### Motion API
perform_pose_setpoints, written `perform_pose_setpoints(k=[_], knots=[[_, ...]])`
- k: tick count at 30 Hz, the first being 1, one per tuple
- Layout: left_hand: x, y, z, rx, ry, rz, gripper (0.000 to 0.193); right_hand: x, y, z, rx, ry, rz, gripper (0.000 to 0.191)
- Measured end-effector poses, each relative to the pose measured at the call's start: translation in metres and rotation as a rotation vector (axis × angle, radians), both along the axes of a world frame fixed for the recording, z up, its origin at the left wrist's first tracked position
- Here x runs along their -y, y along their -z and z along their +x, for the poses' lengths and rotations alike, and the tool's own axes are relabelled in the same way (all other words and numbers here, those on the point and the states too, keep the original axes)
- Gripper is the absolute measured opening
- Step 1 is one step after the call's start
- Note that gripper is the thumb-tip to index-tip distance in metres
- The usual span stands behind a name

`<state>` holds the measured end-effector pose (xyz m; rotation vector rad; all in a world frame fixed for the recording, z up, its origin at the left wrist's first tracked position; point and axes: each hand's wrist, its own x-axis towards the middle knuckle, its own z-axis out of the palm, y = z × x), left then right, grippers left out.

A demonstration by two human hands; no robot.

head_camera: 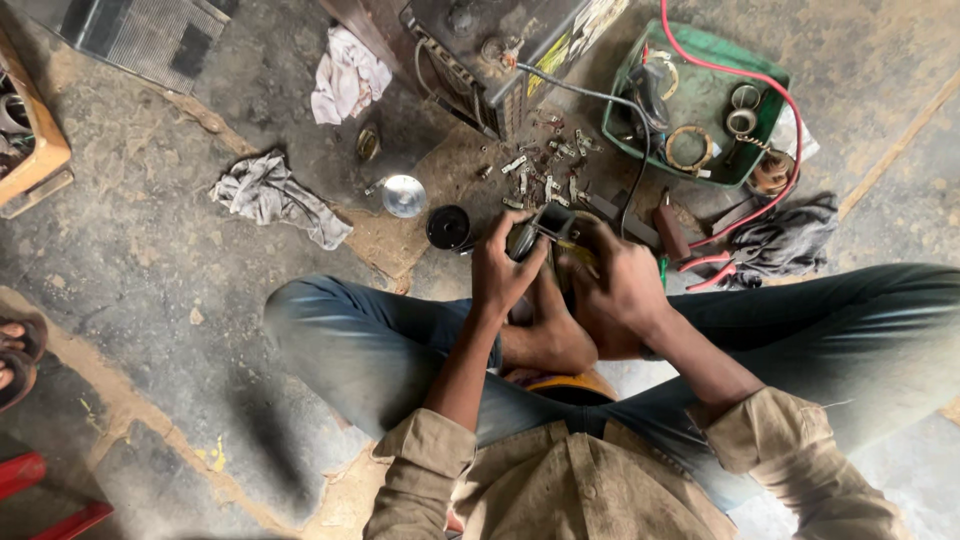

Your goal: The person sits on the workshop floor repairing a small carburetor-like metal component. They disassemble and reposition its parts by hand, pick at small fittings, and later use a screwdriver to work on the assembly while holding it between their feet.

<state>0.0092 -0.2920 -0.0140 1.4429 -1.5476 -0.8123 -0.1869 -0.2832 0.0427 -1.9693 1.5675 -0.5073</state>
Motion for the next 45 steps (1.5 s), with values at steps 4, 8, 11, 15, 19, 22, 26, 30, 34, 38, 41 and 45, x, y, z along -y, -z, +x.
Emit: perform_pose_setpoints(k=[4, 8, 11, 15, 19, 22, 26, 30, 34, 38, 41, 45], knots=[[0.001, 0.002, -0.002, -0.056, -0.021, 0.139, 0.038, -0.004, 0.005, -0.001, -0.024, -0.013, -0.224, 0.030], [0.002, 0.003, 0.001, -0.030, 0.001, 0.094, 0.037, 0.000, 0.009, -0.001, -0.015, 0.052, 0.124, 0.032], [0.001, 0.004, 0.001, -0.015, 0.016, 0.023, 0.037, -0.001, 0.008, -0.002, 0.085, -0.013, -0.069, 0.059], [0.001, 0.005, 0.001, -0.039, 0.000, 0.060, 0.040, -0.003, 0.003, 0.000, -0.079, -0.059, -0.380, 0.028], [0.002, 0.003, 0.002, -0.068, -0.003, 0.101, 0.042, 0.000, -0.001, 0.003, -0.060, -0.055, -0.222, 0.027], [0.002, 0.000, 0.002, -0.014, -0.004, 0.025, 0.040, -0.001, -0.003, 0.004, -0.024, -0.020, -0.159, 0.035], [-0.001, -0.003, 0.001, -0.083, -0.015, 0.074, 0.039, -0.002, -0.004, 0.004, -0.139, -0.064, -0.509, 0.022], [0.001, -0.002, 0.004, -0.046, -0.005, 0.049, 0.041, 0.002, -0.004, 0.007, -0.114, -0.027, -0.227, 0.028], [0.002, 0.006, 0.005, -0.029, 0.007, 0.066, 0.043, 0.001, -0.009, 0.008, -0.018, -0.052, -0.318, 0.034], [0.002, 0.011, 0.005, -0.029, -0.001, 0.092, 0.045, 0.003, -0.012, 0.009, -0.192, -0.078, -0.464, 0.021], [0.001, 0.011, 0.005, -0.021, 0.009, 0.073, 0.045, 0.004, -0.011, 0.008, -0.068, -0.051, -0.057, 0.030], [0.001, 0.008, 0.005, -0.077, 0.009, 0.090, 0.044, 0.000, -0.010, 0.009, -0.052, -0.053, -0.298, 0.028]])
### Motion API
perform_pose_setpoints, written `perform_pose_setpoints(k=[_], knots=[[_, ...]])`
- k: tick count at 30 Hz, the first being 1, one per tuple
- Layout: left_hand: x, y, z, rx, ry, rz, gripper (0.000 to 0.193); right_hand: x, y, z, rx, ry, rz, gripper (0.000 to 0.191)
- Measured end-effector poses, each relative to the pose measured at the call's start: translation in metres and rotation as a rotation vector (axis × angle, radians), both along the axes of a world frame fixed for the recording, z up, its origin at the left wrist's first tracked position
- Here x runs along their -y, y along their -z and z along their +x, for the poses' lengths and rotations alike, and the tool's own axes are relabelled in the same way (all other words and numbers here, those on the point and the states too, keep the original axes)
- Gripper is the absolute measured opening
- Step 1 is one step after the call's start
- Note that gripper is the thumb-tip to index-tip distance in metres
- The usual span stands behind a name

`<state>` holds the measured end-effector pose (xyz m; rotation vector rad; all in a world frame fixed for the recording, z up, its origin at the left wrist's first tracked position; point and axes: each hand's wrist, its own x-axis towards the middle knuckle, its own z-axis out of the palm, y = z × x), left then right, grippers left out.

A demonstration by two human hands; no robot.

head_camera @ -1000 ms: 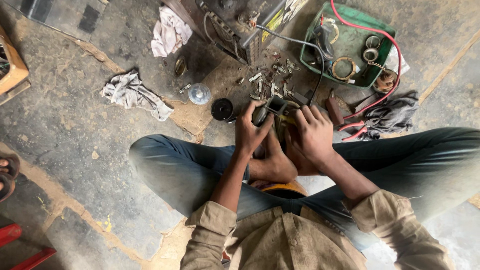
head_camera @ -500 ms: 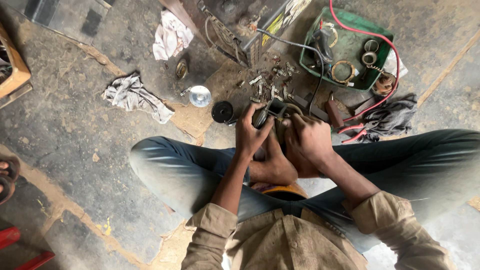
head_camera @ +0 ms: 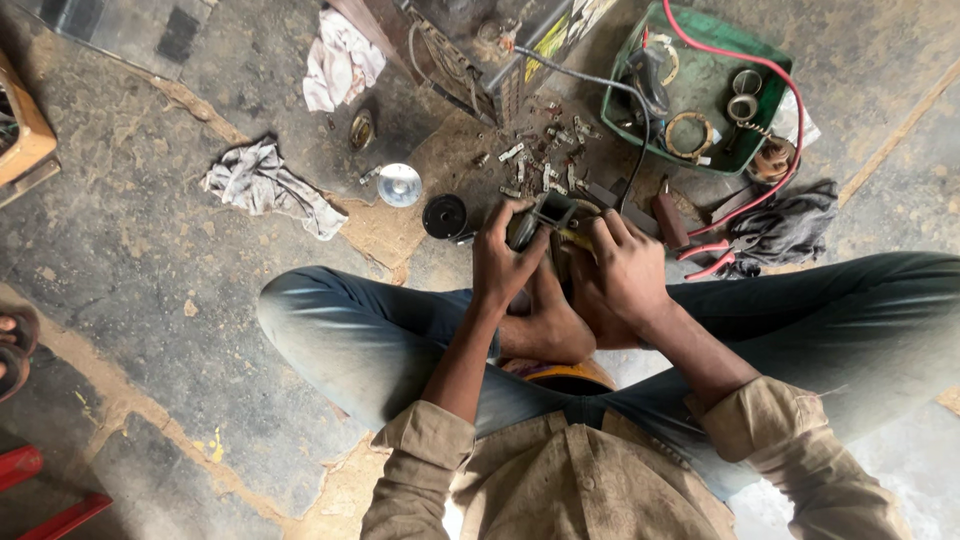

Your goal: The person sits on the workshop floor repairing a small carburetor-like metal component. They disassemble and reposition its parts by hand, pick at small fittings, and later use a screwdriver to work on the assembly while holding it between their feet.

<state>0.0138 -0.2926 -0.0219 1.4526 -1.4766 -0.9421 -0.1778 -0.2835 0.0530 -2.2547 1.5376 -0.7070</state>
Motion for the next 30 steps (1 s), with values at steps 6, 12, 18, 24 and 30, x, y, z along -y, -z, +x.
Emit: perform_pose_setpoints(k=[6, 12, 18, 24, 30], knots=[[0.001, -0.003, 0.001, 0.065, 0.007, 0.003, 0.040, 0.002, 0.000, 0.004, -0.037, 0.037, 0.217, 0.030], [0.000, -0.007, 0.001, 0.032, 0.029, -0.041, 0.039, -0.013, 0.020, -0.003, 0.116, 0.020, 0.104, 0.024], [-0.001, -0.006, 0.004, 0.089, 0.059, 0.093, 0.039, -0.008, 0.047, -0.005, 0.877, 0.159, 0.906, 0.048], [0.001, 0.001, 0.004, 0.059, 0.078, 0.006, 0.040, -0.024, 0.041, -0.006, 0.065, 0.088, 0.189, 0.029], [-0.001, -0.002, 0.003, 0.066, 0.090, 0.038, 0.041, -0.004, 0.047, -0.005, 1.038, 0.097, 1.061, 0.045]])
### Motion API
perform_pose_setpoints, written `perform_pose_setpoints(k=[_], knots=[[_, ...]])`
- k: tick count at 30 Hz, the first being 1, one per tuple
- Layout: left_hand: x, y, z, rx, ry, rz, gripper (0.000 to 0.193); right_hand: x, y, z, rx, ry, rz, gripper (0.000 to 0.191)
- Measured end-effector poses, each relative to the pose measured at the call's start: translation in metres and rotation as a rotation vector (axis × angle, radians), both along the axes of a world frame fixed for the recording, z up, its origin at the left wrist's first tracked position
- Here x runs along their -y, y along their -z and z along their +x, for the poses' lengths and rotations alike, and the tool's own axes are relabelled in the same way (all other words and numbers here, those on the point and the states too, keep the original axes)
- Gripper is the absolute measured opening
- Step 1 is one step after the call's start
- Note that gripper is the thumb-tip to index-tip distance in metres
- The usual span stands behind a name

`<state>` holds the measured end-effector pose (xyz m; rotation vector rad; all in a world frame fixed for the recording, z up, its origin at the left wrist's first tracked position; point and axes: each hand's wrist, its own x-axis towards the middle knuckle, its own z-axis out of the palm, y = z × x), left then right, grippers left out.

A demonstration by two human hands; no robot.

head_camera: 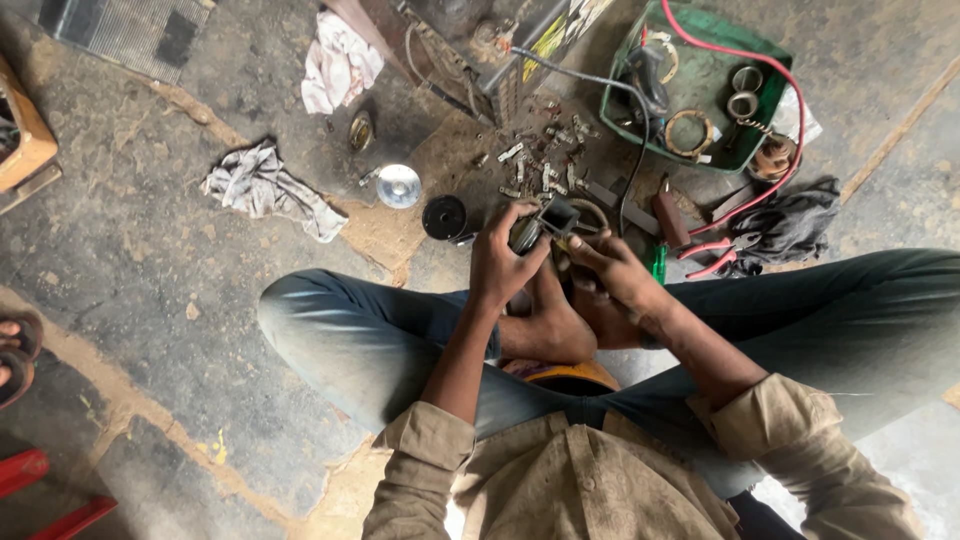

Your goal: The person sits on the workshop floor repairing a small carburetor-like metal component. They disassemble and reposition its parts by hand, pick at small fittings, and later use a screwdriver to work on the assembly while holding it between their feet.

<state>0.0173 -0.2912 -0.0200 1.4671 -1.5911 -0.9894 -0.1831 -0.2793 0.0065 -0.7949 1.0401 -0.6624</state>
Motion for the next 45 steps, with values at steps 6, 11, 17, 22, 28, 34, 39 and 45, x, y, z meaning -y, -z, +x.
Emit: perform_pose_setpoints(k=[6, 11, 17, 22, 28, 34, 39, 45], knots=[[0.000, -0.006, -0.001, -0.024, -0.020, 0.040, 0.040, -0.017, -0.018, 0.002, -0.986, -0.067, -0.951, 0.026], [-0.001, -0.012, -0.002, -0.006, -0.001, -0.082, 0.038, 0.000, -0.008, -0.003, -0.090, 0.034, 0.195, 0.039], [0.001, 0.008, 0.004, -0.131, -0.138, 0.165, 0.043, 0.012, -0.008, -0.023, -0.530, -0.200, -0.417, 0.027], [0.008, 0.043, 0.022, -0.708, -0.430, 0.333, 0.060, 0.038, 0.021, -0.048, -0.994, -0.022, -0.722, 0.019], [0.005, 0.049, 0.033, -1.072, -0.633, 0.594, 0.067, 0.055, 0.095, -0.081, -1.148, -0.084, -0.577, 0.027], [0.008, 0.013, 0.042, -1.386, -0.588, 0.490, 0.059, 0.059, 0.097, -0.085, -1.305, -0.039, -0.257, 0.043], [0.005, -0.019, 0.047, -1.504, -0.570, 0.384, 0.055, 0.063, 0.081, -0.063, -1.463, 0.012, -0.319, 0.042], [0.002, -0.042, 0.050, -1.777, -0.500, 0.437, 0.073, 0.088, 0.091, -0.039, -1.220, -0.034, -0.368, 0.037]])
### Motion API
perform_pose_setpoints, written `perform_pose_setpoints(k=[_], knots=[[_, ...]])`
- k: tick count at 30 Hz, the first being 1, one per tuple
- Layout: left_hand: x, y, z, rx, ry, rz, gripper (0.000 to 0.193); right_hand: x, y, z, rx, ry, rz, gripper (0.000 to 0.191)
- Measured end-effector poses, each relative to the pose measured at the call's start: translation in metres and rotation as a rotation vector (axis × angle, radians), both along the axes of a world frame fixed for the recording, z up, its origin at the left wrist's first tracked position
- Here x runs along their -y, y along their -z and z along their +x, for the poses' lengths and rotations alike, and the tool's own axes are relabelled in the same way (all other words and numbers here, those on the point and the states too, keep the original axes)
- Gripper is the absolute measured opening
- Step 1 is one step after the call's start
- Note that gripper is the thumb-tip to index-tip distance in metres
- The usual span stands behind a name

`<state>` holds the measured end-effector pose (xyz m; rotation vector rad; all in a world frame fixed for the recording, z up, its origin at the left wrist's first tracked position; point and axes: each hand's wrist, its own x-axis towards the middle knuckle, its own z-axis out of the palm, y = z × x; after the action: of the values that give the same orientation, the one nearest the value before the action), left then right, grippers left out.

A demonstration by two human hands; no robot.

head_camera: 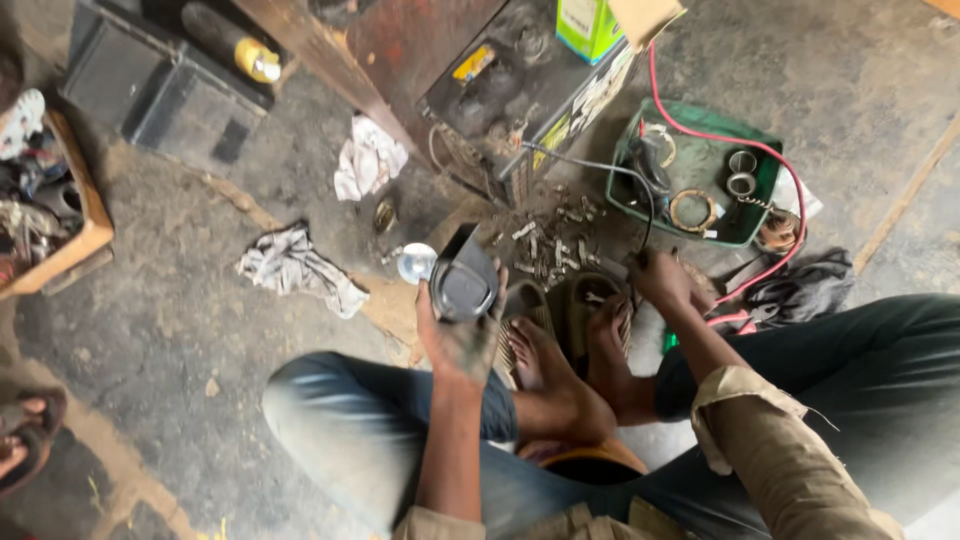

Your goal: The person sits on the workshop floor repairing a small carburetor-like metal component. They disassemble and reposition its parts by hand, pick at small fittings, and later use a screwdriver to work on the assembly while holding it between their feet.

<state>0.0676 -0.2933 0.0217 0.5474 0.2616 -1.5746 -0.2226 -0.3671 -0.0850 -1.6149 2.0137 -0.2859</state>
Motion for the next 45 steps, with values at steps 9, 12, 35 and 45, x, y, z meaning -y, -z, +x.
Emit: perform_pose_setpoints(k=[9, 12, 35, 45], knots=[[0.003, 0.018, -0.011, -0.051, -0.055, 0.102, 0.062, 0.003, 0.010, 0.036, 0.134, -0.135, -0.095, 0.030], [0.004, 0.024, -0.010, -0.030, -0.110, 0.056, 0.057, 0.002, 0.012, 0.046, 0.116, -0.066, -0.055, 0.029], [-0.004, 0.076, -0.010, 0.028, 0.060, 0.161, 0.039, 0.075, 0.056, 0.067, -0.128, -0.200, -0.144, 0.011], [-0.011, 0.058, -0.023, 0.149, 0.108, 0.079, 0.040, 0.066, 0.047, 0.079, -0.275, -0.421, -0.121, 0.027]])
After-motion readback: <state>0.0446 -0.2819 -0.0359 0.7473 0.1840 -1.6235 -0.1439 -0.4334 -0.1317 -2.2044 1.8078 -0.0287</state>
